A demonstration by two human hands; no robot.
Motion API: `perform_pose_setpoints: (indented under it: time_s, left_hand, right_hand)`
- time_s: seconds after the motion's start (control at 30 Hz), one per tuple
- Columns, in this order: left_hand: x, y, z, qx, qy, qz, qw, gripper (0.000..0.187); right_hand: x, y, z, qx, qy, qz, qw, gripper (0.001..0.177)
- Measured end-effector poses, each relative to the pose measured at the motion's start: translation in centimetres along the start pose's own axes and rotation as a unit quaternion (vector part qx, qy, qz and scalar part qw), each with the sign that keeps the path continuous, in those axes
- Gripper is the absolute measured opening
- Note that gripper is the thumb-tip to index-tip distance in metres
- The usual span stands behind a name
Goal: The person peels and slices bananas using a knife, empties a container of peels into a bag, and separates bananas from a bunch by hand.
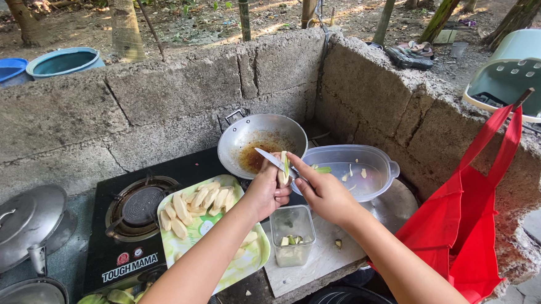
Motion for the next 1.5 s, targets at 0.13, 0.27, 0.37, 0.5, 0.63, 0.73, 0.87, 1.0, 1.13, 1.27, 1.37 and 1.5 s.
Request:
perform_pose_setpoints:
  time_s: [0.13,0.27,0.37,0.5,0.63,0.73,0.87,1.0,1.13,1.27,1.37,1.5]
  left_hand:
    - [-0.2,0.0,0.2,-0.051,0.003,-0.003,0.999,0.011]
    - [0.1,0.6,0.0,-0.084,0.025,-0.023,0.996,0.018]
    - [0.6,1.0,0.7,-0.170,0.076,-0.006,0.982,0.025]
    - [0.4,1.2,1.5,-0.239,0.093,-0.024,0.966,0.033]
    - [0.0,0.5,1.2,-0.286,0.053,-0.044,0.956,0.037]
    - [-0.1,-0.4,2.3,-0.323,0.057,-0.003,0.945,0.041]
    - [0.6,-1.3,6.4,-0.269,0.122,0.065,0.953,0.044]
    - [0.7,-2.7,9.6,-0.187,0.139,0.092,0.968,0.045]
    - [-0.6,-3.2,10.3,-0.088,0.112,0.076,0.987,0.021]
    - [-0.3,-2.2,9.5,-0.043,0.098,0.077,0.991,0.025]
    - [0.2,-1.7,9.2,-0.132,0.112,0.099,0.980,0.034]
    - [0.3,-1.9,9.5,-0.142,0.125,0.094,0.978,0.035]
  right_hand:
    - [-0.4,1.3,-0.3,-0.045,-0.012,-0.024,0.999,0.061]
    - [-0.7,0.4,-0.2,-0.063,0.000,0.060,0.996,0.059]
    - [-0.7,1.8,-0.7,-0.055,-0.032,-0.008,0.998,0.064]
    - [-0.8,2.6,-1.0,-0.032,-0.029,0.002,0.999,0.061]
    - [-2.0,5.3,-1.1,-0.104,0.011,-0.005,0.994,0.051]
    - [-1.8,6.5,-0.6,-0.075,0.019,-0.021,0.997,0.052]
    - [-0.1,7.8,-0.8,0.117,-0.023,-0.121,0.985,0.055]
    - [1.7,9.6,-3.0,0.184,-0.081,-0.152,0.968,0.048]
    - [2.2,11.2,-5.4,0.204,-0.094,-0.083,0.971,0.053]
    - [2.7,13.9,-9.0,0.206,-0.150,-0.024,0.967,0.061]
    - [2.8,13.2,-10.0,0.168,-0.161,0.039,0.972,0.055]
    - [2.9,13.5,-8.8,0.034,-0.214,-0.139,0.966,0.053]
Point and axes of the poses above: each hand's wrist, its own x-axis away from the middle knuckle, its own z-axis out of the back of the hand, y = z × x, the point moved 10 cm from there along -x, towards the middle knuckle, and after that the axes turned 8 degrees about -y, right-handed, at the moved point
